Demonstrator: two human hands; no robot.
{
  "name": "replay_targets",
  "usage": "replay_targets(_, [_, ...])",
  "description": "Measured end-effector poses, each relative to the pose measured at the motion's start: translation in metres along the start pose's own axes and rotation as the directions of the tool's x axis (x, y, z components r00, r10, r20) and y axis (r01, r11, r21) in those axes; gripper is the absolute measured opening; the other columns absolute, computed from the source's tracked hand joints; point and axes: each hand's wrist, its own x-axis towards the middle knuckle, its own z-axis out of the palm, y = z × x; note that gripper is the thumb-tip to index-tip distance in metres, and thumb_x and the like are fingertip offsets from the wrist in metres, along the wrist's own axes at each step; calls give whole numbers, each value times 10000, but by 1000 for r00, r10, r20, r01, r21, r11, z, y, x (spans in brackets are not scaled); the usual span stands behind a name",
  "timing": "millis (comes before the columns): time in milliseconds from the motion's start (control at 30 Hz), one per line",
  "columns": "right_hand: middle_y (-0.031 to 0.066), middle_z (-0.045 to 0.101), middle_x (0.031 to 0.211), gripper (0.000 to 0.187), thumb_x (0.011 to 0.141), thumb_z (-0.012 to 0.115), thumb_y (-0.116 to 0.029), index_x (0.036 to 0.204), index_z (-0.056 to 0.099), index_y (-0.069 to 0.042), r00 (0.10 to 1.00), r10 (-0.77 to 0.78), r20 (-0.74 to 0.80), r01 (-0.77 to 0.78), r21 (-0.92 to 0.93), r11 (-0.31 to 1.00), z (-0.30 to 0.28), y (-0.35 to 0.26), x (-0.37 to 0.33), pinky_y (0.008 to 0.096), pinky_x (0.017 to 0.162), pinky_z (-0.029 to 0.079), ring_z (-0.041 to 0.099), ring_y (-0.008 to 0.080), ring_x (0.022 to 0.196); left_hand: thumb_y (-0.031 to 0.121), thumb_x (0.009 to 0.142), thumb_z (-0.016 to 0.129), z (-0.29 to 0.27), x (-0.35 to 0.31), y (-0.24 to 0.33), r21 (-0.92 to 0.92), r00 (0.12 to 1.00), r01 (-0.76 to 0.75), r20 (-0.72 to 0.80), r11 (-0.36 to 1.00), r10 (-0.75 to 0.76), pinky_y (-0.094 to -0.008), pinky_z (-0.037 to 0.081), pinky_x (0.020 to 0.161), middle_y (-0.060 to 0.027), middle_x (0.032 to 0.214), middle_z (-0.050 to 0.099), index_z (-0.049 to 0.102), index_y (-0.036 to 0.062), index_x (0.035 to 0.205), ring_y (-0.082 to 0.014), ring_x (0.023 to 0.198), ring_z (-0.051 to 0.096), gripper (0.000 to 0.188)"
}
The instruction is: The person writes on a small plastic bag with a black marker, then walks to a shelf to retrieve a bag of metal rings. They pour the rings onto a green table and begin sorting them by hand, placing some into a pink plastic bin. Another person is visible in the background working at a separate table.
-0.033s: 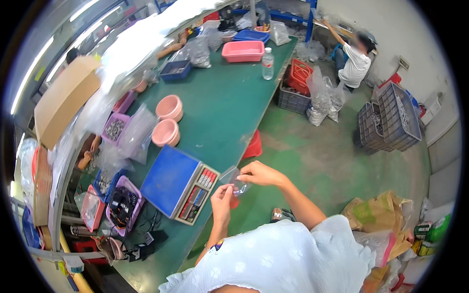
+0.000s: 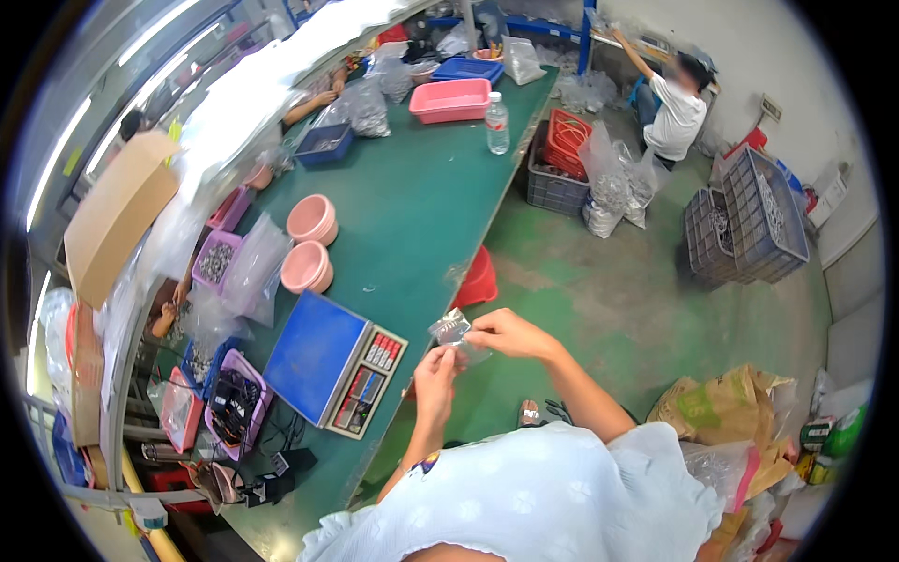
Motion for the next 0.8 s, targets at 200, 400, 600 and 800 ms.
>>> replay_targets(200, [37,608,881,270,938,458,-241,982,590,-10,938,111,-330,31,398,917,-95,71,-48,246,712,434,549,113,775,142,912,524,117,65,-36,-305,930,274,326,912,-170,-252,421,697,-14,808,534,537,23,980,-114,749,513,138])
replay_targets(400, [57,595,1000,329,899,544,-258,1116,557,-12,932,232,-278,58,746,663,-167,109,-22,275,845,423,536,126,947,133,898,535,187,151,-58,-355,796,563,474,747,-375,-266,428,688,3,786,512,517,58,998,-127,740,508,126])
replay_targets(600, [-4,599,844,362,790,678,-104,1108,528,-16,928,257,-271,16,716,698,-275,164,60,216,691,446,554,70,746,175,892,546,227,285,-82,-290,713,611,607,736,-352,-337,467,794,-75,1015,596,539,63,1064,-192,966,568,205])
replay_targets(800, [36,602,704,393,725,679,-22,1087,527,-15,910,61,-409,-36,68,997,-383,189,159,258,615,442,562,110,659,209,923,500,271,401,-41,-226,869,451,334,863,-366,-340,469,863,-163,1083,588,471,-72,1189,-239,1002,580,388])
